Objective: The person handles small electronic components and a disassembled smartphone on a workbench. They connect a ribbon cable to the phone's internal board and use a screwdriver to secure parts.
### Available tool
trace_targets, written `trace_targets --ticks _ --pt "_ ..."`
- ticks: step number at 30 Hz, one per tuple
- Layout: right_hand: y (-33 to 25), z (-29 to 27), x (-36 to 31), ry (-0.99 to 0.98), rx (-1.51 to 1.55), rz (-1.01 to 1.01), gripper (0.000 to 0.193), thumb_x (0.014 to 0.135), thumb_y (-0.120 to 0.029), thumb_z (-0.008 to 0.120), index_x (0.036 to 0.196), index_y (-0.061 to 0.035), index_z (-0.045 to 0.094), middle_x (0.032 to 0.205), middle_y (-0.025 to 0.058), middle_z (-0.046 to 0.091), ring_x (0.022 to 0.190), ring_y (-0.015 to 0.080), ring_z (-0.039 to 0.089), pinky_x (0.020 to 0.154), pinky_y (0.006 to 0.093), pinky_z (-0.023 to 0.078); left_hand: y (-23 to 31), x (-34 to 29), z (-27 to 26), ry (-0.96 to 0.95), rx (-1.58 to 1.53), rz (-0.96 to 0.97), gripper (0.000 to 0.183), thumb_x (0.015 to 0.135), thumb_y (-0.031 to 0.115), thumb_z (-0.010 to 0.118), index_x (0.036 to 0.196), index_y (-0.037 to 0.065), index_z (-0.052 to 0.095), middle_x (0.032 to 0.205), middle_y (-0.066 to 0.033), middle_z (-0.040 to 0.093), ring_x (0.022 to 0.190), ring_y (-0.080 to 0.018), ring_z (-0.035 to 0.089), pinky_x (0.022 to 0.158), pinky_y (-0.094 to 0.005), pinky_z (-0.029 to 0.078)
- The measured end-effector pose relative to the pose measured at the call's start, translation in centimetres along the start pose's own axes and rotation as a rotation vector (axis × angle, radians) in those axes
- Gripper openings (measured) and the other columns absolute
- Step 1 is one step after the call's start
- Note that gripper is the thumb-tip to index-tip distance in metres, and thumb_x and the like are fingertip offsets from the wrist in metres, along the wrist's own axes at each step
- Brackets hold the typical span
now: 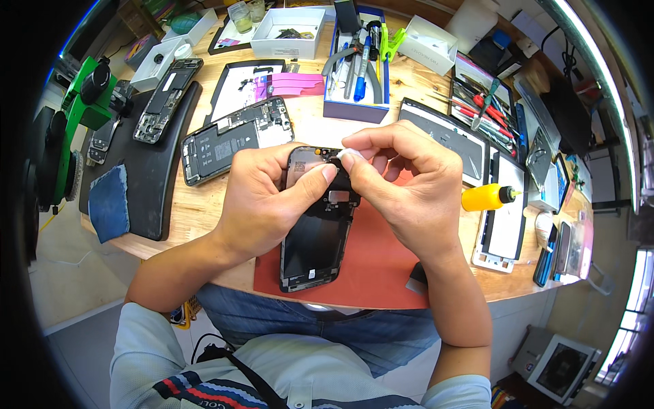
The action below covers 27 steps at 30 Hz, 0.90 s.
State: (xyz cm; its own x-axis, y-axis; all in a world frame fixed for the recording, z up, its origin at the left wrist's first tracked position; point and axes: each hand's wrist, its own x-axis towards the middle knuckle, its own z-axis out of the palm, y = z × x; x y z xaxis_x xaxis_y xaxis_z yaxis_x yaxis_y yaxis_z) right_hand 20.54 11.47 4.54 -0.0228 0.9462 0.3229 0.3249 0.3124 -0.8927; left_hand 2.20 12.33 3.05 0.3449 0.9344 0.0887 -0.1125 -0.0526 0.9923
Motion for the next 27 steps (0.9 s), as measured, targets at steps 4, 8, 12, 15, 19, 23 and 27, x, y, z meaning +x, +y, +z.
trace_targets --ticks 4,8,12,15,19,23,27 --pt "-0.7 0.3 -0.2 0.004 -0.085 -0.039 0.016 0.079 -0.002 0.076 0.095 -0.0025 0.075 0.082 0.0010 0.066 0.068 0.0041 0.055 0.059 0.0189 0.041 -0.3 -0.3 0.2 0.007 -0.002 0.082 0.017 0.091 0.007 0.062 0.079 -0.002 0.068 0.066 -0.0051 0.068 0.058 -0.0056 0.060 0.049 -0.0252 0.047" --pt "-1.3 0.5 -0.3 0.024 -0.069 0.062 0.022 0.079 -0.004 0.077 0.101 -0.0025 0.073 0.081 -0.0014 0.065 0.069 0.0026 0.055 0.061 0.0178 0.043 -0.5 -0.4 0.2 -0.005 -0.004 0.094 0.016 0.092 0.007 0.062 0.081 -0.003 0.069 0.067 -0.0050 0.068 0.059 -0.0051 0.060 0.051 -0.0249 0.048" --pt "-1.1 0.1 -0.1 0.028 0.017 0.062 0.021 0.079 -0.004 0.078 0.099 0.0001 0.072 0.083 -0.0006 0.062 0.069 0.0024 0.055 0.061 0.0169 0.043 -0.2 -0.4 0.3 -0.003 -0.026 0.090 0.014 0.092 0.006 0.062 0.090 -0.004 0.071 0.071 -0.0043 0.070 0.063 -0.0045 0.061 0.053 -0.0239 0.049" --pt "-1.0 -0.3 -0.1 0.027 -0.026 -0.001 0.017 0.078 -0.003 0.080 0.092 0.0008 0.072 0.084 0.0011 0.063 0.069 0.0028 0.055 0.059 0.0171 0.043 -0.3 -0.3 0.4 0.016 -0.096 0.078 0.013 0.092 0.006 0.063 0.088 -0.004 0.070 0.071 -0.0041 0.070 0.063 -0.0039 0.061 0.053 -0.0229 0.049" --pt "-1.1 -0.3 -0.2 0.029 -0.106 -0.029 0.011 0.076 -0.005 0.081 0.085 -0.0006 0.075 0.082 0.0047 0.066 0.067 0.0052 0.054 0.057 0.0182 0.042 -0.6 -0.3 0.1 -0.010 -0.006 0.091 0.015 0.092 0.007 0.064 0.081 -0.003 0.069 0.067 -0.0031 0.068 0.059 -0.0027 0.057 0.049 -0.0230 0.045" --pt "-1.4 -0.2 -0.3 0.044 -0.140 -0.022 0.012 0.075 -0.005 0.080 0.085 -0.0009 0.076 0.081 0.0045 0.066 0.067 0.0064 0.054 0.058 0.0192 0.042 -0.3 -0.5 0.2 0.006 -0.002 0.099 0.016 0.091 0.006 0.065 0.079 -0.003 0.069 0.066 -0.0021 0.067 0.057 -0.0024 0.055 0.048 -0.0234 0.043" --pt "-1.6 0.1 -0.3 0.069 -0.201 -0.048 0.012 0.074 -0.005 0.080 0.085 -0.0016 0.076 0.080 0.0035 0.065 0.066 0.0072 0.055 0.058 0.0209 0.043 0.1 -0.7 0.0 -0.032 0.037 0.076 0.014 0.093 0.008 0.065 0.093 -0.005 0.069 0.078 -0.0045 0.069 0.068 -0.0041 0.059 0.058 -0.0234 0.050"
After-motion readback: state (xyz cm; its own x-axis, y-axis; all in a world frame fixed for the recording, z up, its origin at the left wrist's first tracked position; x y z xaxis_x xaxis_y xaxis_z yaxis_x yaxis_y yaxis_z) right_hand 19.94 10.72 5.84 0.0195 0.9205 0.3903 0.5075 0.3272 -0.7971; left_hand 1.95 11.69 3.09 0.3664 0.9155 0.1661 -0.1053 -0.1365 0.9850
